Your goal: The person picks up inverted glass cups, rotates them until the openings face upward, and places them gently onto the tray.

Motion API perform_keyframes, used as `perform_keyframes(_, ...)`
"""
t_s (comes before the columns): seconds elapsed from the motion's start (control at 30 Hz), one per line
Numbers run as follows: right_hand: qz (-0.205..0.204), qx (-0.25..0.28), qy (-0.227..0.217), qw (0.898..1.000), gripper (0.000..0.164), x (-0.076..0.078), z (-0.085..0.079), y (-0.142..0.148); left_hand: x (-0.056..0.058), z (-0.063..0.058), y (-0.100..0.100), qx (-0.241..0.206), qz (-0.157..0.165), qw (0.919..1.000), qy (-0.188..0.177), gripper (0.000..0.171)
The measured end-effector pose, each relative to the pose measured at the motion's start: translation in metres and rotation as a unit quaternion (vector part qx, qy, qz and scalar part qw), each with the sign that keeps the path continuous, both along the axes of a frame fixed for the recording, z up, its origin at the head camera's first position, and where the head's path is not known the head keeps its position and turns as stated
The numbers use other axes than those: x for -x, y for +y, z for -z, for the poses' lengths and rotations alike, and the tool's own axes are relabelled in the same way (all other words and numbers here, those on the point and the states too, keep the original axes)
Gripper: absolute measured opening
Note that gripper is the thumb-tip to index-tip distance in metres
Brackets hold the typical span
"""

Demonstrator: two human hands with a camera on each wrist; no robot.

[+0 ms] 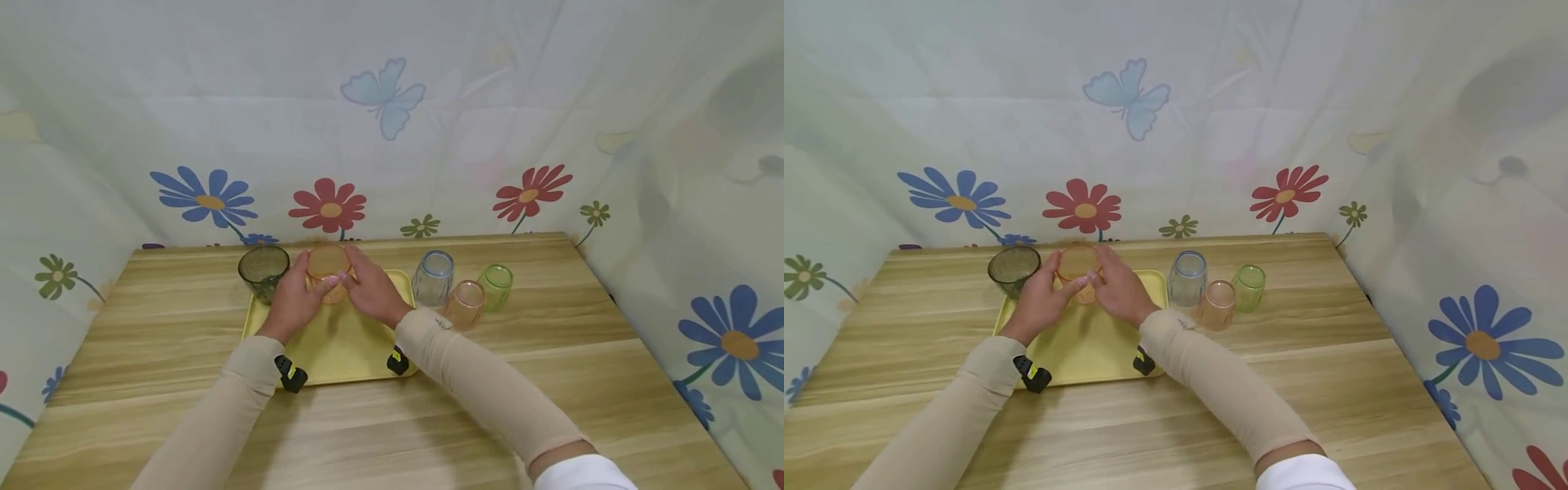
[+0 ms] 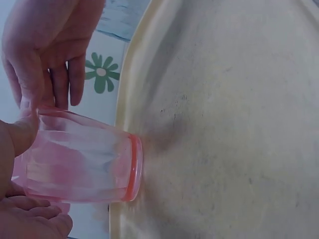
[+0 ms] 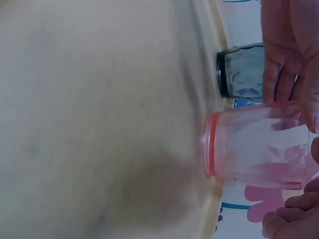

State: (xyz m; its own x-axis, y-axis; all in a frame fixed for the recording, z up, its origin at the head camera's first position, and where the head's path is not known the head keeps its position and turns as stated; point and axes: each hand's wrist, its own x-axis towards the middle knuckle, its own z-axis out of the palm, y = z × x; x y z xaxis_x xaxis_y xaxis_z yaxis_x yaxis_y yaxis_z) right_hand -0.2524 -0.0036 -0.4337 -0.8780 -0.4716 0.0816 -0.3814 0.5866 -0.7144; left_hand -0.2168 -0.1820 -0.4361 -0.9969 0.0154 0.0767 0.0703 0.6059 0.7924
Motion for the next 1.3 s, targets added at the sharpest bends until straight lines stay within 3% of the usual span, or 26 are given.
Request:
perform_keyframes(0.17, -0.036, -0.105, 0.083, 0.99, 0.066, 0.0, -0.004, 0.009, -0.005, -0.004, -0.001, 0.026, 0.028, 0.9992, 0.007, 0.096)
perform_keyframes(0.37, -0.055, -0.213, 0.168, 0.961, 0.07, -0.004, -0.011, 0.018, -0.008, -0.004, 0.001, 0.081, 0.063, 0.9939, 0.04, 0.097)
perform_keyframes(0.47, -0.056, -0.261, 0.195, 0.944, 0.072, -0.009, -0.014, 0.022, -0.014, -0.008, 0.004, 0.13, 0.076, 0.9865, 0.064, 0.095)
perform_keyframes(0.63, -0.058, -0.282, 0.226, 0.931, 0.073, -0.017, -0.016, 0.03, -0.027, -0.014, 0.008, 0.224, 0.085, 0.9638, 0.118, 0.093)
perform_keyframes(0.77, -0.063, -0.275, 0.242, 0.928, 0.072, -0.024, -0.019, 0.038, -0.039, -0.016, 0.007, 0.283, 0.071, 0.9471, 0.135, 0.093)
perform_keyframes(0.83, -0.066, -0.272, 0.246, 0.928, 0.072, -0.027, -0.02, 0.041, -0.046, -0.017, 0.004, 0.297, 0.065, 0.944, 0.129, 0.092)
perform_keyframes(1.3, -0.066, -0.263, 0.238, 0.933, 0.074, -0.042, -0.023, 0.068, -0.073, -0.005, -0.03, 0.288, 0.039, 0.952, 0.094, 0.088)
